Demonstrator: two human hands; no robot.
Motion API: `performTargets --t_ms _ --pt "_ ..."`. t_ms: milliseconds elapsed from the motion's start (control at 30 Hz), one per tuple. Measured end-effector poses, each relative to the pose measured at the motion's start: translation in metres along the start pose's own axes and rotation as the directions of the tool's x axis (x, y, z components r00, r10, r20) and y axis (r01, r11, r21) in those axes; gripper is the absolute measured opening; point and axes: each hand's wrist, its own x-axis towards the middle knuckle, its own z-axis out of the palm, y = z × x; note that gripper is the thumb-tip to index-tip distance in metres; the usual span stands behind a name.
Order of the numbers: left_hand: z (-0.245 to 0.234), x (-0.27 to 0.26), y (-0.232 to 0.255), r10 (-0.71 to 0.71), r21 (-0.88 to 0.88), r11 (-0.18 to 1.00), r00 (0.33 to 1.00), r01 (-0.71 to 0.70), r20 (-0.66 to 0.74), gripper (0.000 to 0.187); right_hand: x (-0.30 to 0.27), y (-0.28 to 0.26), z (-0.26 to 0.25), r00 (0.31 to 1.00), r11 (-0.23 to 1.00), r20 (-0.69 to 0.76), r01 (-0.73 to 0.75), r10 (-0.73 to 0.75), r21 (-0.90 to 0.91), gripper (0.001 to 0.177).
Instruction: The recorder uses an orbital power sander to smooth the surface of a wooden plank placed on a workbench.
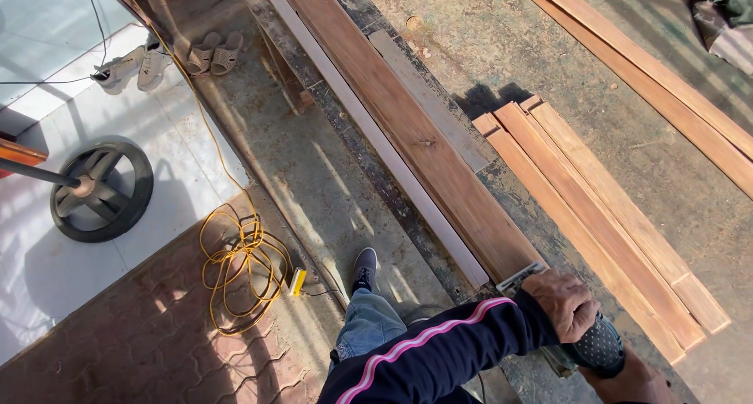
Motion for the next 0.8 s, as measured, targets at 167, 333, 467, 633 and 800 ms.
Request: performTargets --t_ms 167,333,467,633,800 --pt "-0.008 0.005 -0.011 0.0 -0.011 1.0 1.0 0.001 0.011 0.028 -0.017 -0.057 -0.029 0.996 0.99 0.029 -0.086 0.09 -0.108 0.084" --pt "-0.038 0.026 -0.022 0.013 -0.02 1.0 1.0 -0.013 -0.019 0.023 -0.025 -0.109 -0.046 0.991 0.972 0.013 -0.126 0.131 -0.201 0.078" --pt "-0.063 0.039 -0.038 0.014 0.023 1.0 0.999 -0.013 -0.039 0.02 -0.025 -0.158 -0.062 0.996 0.978 0.014 -0.089 0.094 -0.188 0.074" --pt "-0.099 0.059 -0.07 0.019 0.078 0.997 0.999 -0.016 -0.047 0.02 -0.008 -0.215 -0.067 0.999 0.984 0.016 -0.043 0.047 -0.172 0.073" --pt "-0.141 0.082 -0.109 0.026 0.077 0.997 0.998 -0.022 -0.054 0.021 0.011 -0.274 -0.069 1.0 0.983 0.003 -0.02 0.021 -0.184 0.068"
